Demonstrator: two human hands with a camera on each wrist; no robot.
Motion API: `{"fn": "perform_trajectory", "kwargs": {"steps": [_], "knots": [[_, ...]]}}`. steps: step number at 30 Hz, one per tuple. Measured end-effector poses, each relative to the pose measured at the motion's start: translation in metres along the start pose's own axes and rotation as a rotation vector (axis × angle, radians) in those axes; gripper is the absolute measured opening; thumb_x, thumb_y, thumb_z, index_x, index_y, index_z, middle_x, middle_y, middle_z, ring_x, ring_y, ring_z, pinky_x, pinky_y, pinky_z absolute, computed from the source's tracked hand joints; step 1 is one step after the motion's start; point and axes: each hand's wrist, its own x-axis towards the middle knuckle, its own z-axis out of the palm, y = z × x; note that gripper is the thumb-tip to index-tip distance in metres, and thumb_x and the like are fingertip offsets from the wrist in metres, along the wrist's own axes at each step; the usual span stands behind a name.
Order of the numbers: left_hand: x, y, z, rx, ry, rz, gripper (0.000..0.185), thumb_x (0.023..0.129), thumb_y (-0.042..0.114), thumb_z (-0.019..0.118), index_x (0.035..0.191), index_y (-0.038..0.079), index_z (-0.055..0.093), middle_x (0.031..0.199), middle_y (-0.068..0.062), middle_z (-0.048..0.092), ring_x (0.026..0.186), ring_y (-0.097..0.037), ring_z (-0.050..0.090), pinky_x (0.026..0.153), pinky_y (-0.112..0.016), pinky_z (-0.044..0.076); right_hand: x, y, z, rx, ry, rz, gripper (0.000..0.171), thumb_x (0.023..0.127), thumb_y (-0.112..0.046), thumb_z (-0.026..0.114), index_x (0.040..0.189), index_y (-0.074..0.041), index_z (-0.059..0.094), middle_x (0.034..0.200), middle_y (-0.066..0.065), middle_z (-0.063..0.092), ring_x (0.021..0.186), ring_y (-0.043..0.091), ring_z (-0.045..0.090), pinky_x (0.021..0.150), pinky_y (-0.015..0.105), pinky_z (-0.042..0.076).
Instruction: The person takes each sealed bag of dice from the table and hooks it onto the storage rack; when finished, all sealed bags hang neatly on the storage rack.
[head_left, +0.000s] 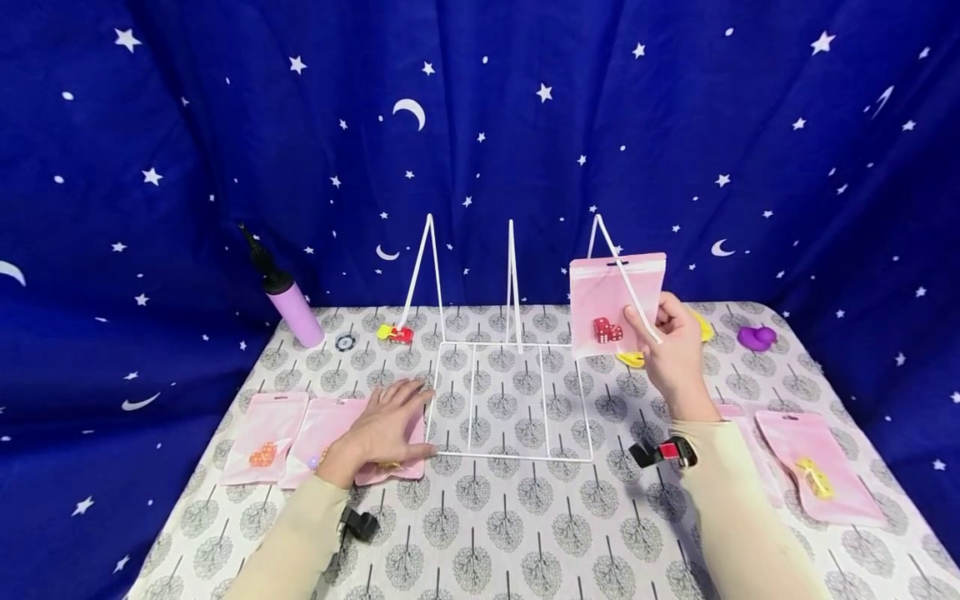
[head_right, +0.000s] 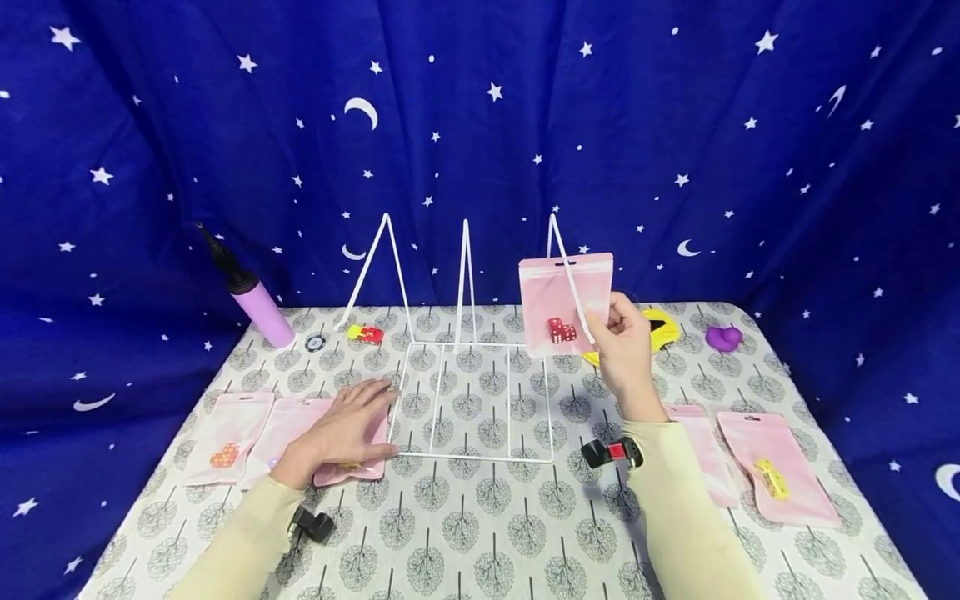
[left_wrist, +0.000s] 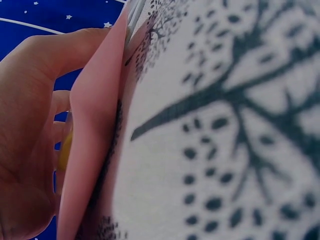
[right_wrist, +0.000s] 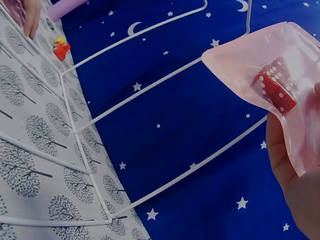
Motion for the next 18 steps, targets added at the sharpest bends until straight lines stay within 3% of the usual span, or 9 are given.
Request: {"fn": "perform_trajectory", "kwargs": {"steps": [6, 18], "knots": [[0.0, 0.0, 0.002, -0.003, 0.019, 0.008, 0.1, 0.075, 0.075, 0.061, 0.154, 0.023, 0.029, 0.163, -0.007, 0.02, 0.148, -0.036, 0.02, 0.115, -0.067, 0.015, 0.01, 0.008, 0.003, 0.139, -0.008, -0.017, 0.022, 0.083, 0.018, 0.063, 0.085, -0.004, 0.065, 0.06, 0.0, 0.06, 0.042, 0.005, 0.038, 0.039, 0.015, 0.029], [0.001, 0.0, 0.002, -0.027, 0.019, 0.011, 0.099, 0.075, 0.072, 0.063, 0.154, 0.021, 0.03, 0.163, -0.007, 0.019, 0.148, -0.037, 0.019, 0.114, -0.069, 0.013, 0.029, 0.021, 0.008, 0.166, -0.042, -0.039, 0.014, 0.086, 0.014, 0.062, 0.084, 0.0, 0.063, 0.052, 0.001, 0.051, 0.04, 0.005, 0.039, 0.038, 0.015, 0.03]]}}
